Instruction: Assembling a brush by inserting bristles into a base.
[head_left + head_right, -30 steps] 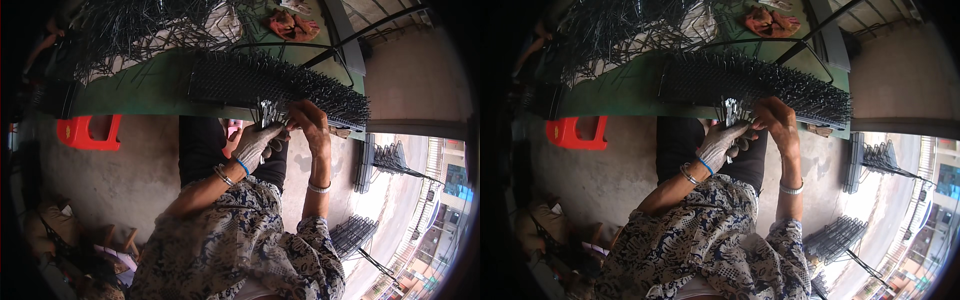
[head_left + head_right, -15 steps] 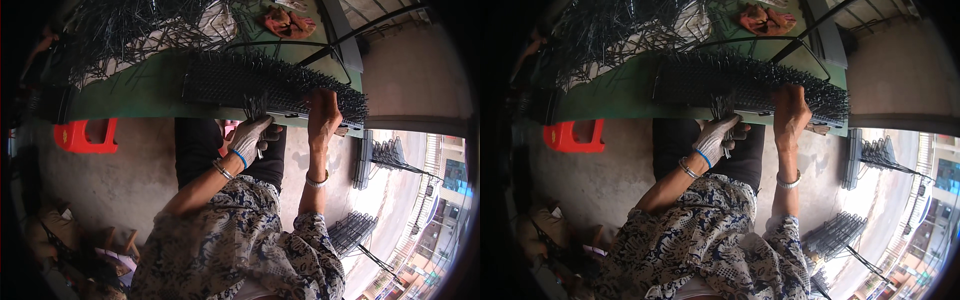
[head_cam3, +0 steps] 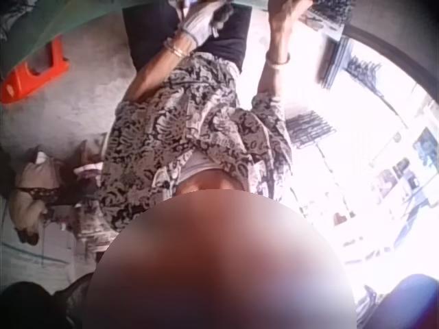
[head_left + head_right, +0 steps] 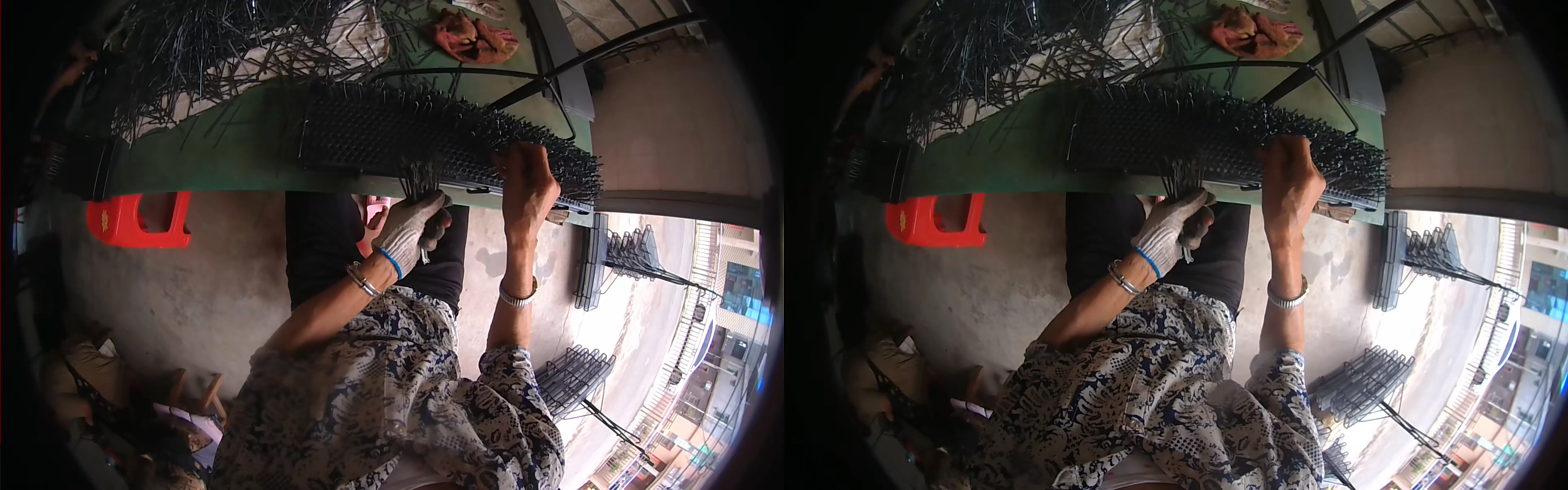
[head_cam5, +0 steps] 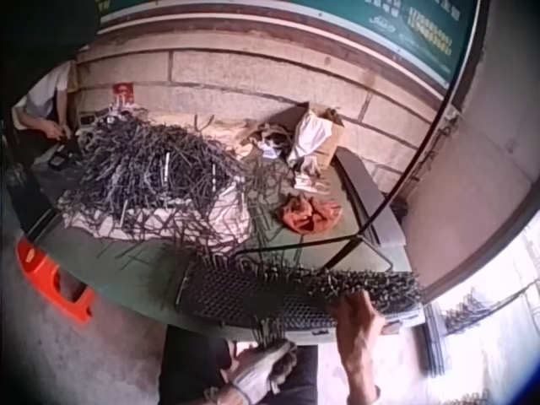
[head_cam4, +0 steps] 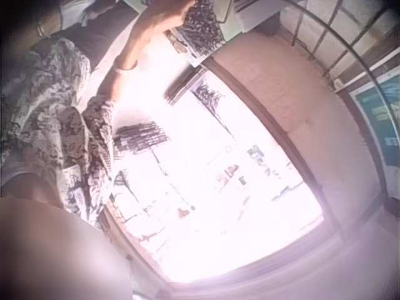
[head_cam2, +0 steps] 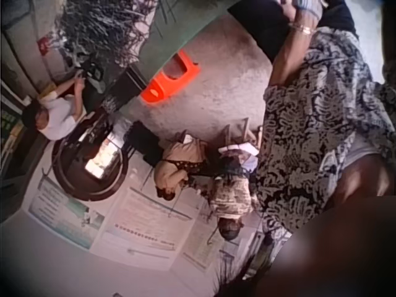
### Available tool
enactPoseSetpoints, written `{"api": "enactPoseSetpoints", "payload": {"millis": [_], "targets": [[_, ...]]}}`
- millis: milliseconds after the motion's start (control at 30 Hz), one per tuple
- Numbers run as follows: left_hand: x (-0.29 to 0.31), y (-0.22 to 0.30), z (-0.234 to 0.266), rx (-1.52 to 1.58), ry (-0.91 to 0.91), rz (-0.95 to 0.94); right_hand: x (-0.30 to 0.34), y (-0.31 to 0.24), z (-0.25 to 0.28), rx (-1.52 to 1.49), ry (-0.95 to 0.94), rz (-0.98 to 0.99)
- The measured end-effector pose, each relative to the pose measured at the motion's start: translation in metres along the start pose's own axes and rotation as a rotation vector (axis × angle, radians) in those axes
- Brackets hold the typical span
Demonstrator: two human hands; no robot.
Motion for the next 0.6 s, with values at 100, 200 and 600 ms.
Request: {"api": "enactPoseSetpoints", "payload": {"millis": [100, 200, 600], "targets": [[0.004, 0.000, -0.003, -0.009, 0.006, 0.020, -0.003, 0.014, -0.012, -0.029, -0.070, -0.008], [0.006, 0.001, -0.002, -0.015, 0.022, 0.034, -0.007, -0.003, -0.018, 0.211, -0.089, 0.191], [0.016, 0.007, 0.000, -0.079, 0.041, 0.036, 0.017, -0.013, -0.022, 0.490, 0.122, 0.378]]}}
Point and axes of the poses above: each hand's wrist, its own x-axis away from the middle knuckle, its own z-axis out of the back of the hand, y = z × x, the point moved 10 cm from there along -x, towards the middle knuckle, and after that the axes turned 1 degree about z, right-handed, at the moved point
